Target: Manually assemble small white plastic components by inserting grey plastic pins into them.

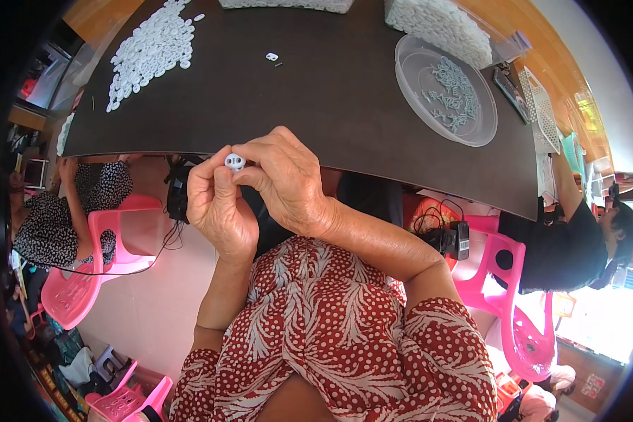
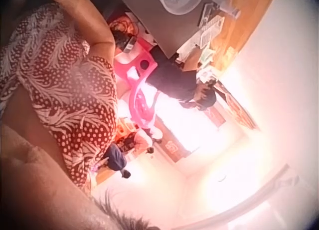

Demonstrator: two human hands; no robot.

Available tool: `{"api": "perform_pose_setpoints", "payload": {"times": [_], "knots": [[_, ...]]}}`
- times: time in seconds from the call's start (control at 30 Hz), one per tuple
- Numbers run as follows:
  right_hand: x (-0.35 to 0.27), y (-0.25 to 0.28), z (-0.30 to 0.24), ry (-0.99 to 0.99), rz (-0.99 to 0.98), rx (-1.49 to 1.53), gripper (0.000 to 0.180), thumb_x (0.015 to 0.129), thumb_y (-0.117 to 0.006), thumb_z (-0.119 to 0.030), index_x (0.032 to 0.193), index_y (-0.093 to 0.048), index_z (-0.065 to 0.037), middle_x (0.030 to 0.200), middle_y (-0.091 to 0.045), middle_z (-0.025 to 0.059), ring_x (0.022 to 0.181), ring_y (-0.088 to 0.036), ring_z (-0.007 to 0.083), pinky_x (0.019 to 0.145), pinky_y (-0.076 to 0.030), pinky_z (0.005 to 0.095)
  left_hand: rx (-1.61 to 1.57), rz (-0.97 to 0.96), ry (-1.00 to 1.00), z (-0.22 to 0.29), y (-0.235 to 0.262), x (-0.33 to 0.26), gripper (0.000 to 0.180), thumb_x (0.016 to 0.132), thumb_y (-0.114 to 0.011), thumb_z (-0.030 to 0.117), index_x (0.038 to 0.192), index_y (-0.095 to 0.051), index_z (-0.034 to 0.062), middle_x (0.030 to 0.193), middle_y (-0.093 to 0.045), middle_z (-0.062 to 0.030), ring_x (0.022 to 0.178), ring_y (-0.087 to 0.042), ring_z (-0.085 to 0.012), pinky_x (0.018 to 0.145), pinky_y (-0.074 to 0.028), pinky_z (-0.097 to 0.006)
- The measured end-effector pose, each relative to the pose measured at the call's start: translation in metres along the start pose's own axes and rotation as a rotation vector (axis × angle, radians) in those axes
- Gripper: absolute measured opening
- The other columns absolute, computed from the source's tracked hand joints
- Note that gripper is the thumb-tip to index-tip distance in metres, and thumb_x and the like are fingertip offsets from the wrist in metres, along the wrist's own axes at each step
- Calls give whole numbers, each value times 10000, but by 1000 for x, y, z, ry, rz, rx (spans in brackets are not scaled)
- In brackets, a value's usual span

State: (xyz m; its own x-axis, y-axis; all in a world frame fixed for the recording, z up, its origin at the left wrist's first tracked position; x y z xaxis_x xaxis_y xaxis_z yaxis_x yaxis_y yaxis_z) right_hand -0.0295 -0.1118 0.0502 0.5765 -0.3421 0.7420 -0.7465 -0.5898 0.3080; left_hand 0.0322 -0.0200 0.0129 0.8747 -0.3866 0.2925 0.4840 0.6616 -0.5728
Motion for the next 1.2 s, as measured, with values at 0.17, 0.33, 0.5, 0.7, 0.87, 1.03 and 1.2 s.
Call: {"api": "perform_pose_setpoints", "payload": {"times": [0.17,0.33,0.5,0.7,0.87,1.03,1.2], "knots": [[1,0,-2,70,29,-11,308,661,-738,-47,931,-596,-5,811,-618,90,687,-555,223,588,-453,305,48,-6,-42,-1,0,-3,190,933,-529,119,1039,-554,-37,961,-573,-68,873,-539,-112,800,-453,-249],[-1,1,-2,122,49,-10,313,651,-743,-48,921,-590,-9,799,-609,81,675,-546,216,578,-447,299,102,-19,-102,0,-4,-6,182,936,-529,132,1022,-556,-27,940,-558,-51,856,-520,-100,790,-440,-246],[-6,-2,-4,91,6,13,263,767,-687,-76,983,-580,27,840,-616,116,689,-559,215,586,-466,283,139,-25,-163,4,-4,-7,187,936,-531,146,1011,-556,-23,928,-549,-37,847,-511,-95,784,-434,-242],[-6,-3,-8,100,21,10,239,801,-661,-105,982,-569,20,845,-609,115,679,-548,206,573,-465,277,162,-23,-201,5,-5,-8,189,938,-533,167,979,-558,-16,911,-539,-25,829,-506,-88,759,-436,-237],[-8,-3,-5,85,3,6,215,807,-653,-73,979,-565,21,839,-607,113,670,-545,203,553,-460,271,193,-13,-192,6,-6,-8,185,936,-537,173,953,-558,-10,897,-535,-20,798,-497,-82,725,-439,-231],[-4,-5,-4,101,4,-3,185,808,-646,-33,967,-571,24,836,-606,110,661,-544,195,535,-459,268,218,19,-222,5,-5,-6,170,940,-529,157,951,-564,-9,883,-534,-19,766,-483,-71,696,-431,-218],[-3,9,21,-278,18,91,174,724,-669,16,886,-610,-9,792,-604,95,683,-557,227,603,-461,311,318,-71,-47,-5,-15,16,161,937,-525,104,986,-596,-31,830,-568,-24,722,-500,-62,652,-428,-207]]}}
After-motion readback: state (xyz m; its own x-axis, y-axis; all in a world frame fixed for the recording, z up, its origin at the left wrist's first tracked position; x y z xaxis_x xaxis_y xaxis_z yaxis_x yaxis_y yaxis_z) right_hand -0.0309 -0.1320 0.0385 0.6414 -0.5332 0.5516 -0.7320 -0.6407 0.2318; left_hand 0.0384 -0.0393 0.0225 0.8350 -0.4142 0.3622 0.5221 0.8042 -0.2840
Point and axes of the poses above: each hand's wrist, its own x-axis towards the middle knuckle, its own y-axis out of the back of the hand, z = x × y, the point moved 4 cm from there along x, towards the middle knuckle
